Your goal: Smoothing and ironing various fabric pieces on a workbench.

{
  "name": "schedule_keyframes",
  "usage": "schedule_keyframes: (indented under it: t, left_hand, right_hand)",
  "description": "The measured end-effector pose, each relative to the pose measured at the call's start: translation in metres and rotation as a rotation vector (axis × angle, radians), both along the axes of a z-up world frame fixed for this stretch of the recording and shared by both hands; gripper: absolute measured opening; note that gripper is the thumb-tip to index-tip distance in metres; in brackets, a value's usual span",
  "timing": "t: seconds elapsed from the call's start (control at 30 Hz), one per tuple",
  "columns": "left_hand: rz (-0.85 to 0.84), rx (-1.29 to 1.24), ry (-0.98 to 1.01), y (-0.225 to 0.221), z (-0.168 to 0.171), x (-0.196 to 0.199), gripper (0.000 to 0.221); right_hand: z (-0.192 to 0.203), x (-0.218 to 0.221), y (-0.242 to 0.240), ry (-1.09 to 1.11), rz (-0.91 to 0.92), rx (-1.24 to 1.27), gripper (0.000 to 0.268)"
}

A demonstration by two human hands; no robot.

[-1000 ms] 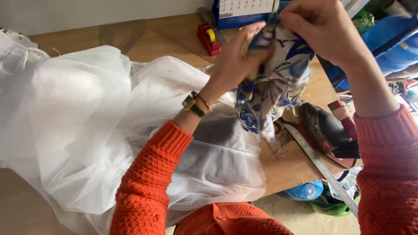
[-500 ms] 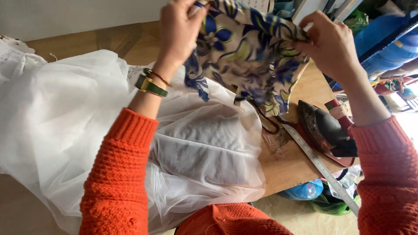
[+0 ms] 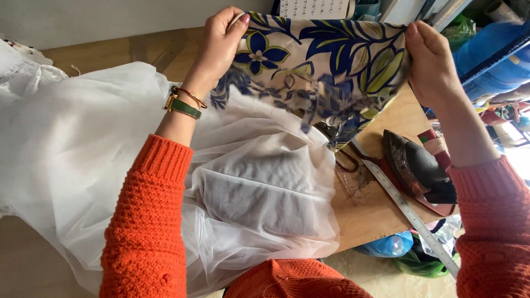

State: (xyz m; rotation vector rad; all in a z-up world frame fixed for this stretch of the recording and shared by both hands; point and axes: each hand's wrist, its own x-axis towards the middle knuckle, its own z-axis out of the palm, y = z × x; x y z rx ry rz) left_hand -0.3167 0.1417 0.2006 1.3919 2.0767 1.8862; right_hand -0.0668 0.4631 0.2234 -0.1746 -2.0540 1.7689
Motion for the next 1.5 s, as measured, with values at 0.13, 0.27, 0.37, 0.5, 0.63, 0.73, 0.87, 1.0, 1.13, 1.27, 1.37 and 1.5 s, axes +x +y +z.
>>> schedule_keyframes:
  t: [0.13, 0.27, 0.37, 0.5, 0.63, 0.73, 0.87, 1.0, 1.13, 1.27, 1.37, 1.5]
  left_hand:
    - [-0.068, -0.044, 0.095, -0.003, 0.010, 0.014, 0.029]
    - [-0.158, -0.468, 0.363, -0.024, 0.012, 0.037, 0.090]
    - [0.010, -0.560, 0.763, -0.036, 0.001, 0.048, 0.079]
    - [0.190, -0.493, 1.144, -0.038, -0.010, 0.048, 0.019]
    - [0.130, -0.407, 1.080, -0.044, -0.005, 0.045, 0.012]
    - [0.159, -0.380, 1.077, -0.051, -0.011, 0.045, 0.021]
    - [0.073, -0.466, 0.996, -0.069, -0.031, 0.051, 0.023]
    - [0.018, -0.599, 1.018, -0.100, -0.058, 0.061, 0.042]
    - [-0.027, -0.484, 0.952, -0.128, -0.073, 0.104, 0.043]
    - [-0.177, -0.406, 0.842, -0.170, -0.099, 0.169, 0.047]
    - [-0.278, -0.545, 0.704, -0.203, -0.138, 0.211, 0.044]
    - [-0.236, -0.590, 0.521, -0.216, -0.206, 0.236, 0.054]
  right_hand:
    - [0.018, 0.008, -0.027, 0.073, 0.027, 0.482, 0.042]
    - [0.022, 0.020, -0.030, -0.052, -0.008, 1.173, 0.079]
    - [0.003, 0.027, -0.005, -0.084, -0.055, 1.498, 0.065]
    - [-0.005, 0.035, 0.019, 0.071, -0.032, 1.593, 0.032]
    - [-0.014, 0.043, 0.038, 0.071, 0.019, 1.550, 0.020]
    - [-0.020, 0.054, 0.036, 0.047, 0.063, 1.540, 0.023]
    - [-0.014, 0.079, -0.010, -0.202, 0.068, 1.515, 0.035]
    - [-0.031, 0.111, -0.031, -0.331, 0.137, 1.369, 0.044]
    - [-0.037, 0.151, -0.069, -0.172, 0.255, 1.092, 0.039]
    - [-0.068, 0.195, -0.090, -0.417, 0.575, 0.803, 0.018]
    - [-0.090, 0.207, -0.108, -0.778, 0.806, 0.603, 0.043]
    - [-0.094, 0.170, -0.147, -0.803, 0.738, 0.682, 0.066]
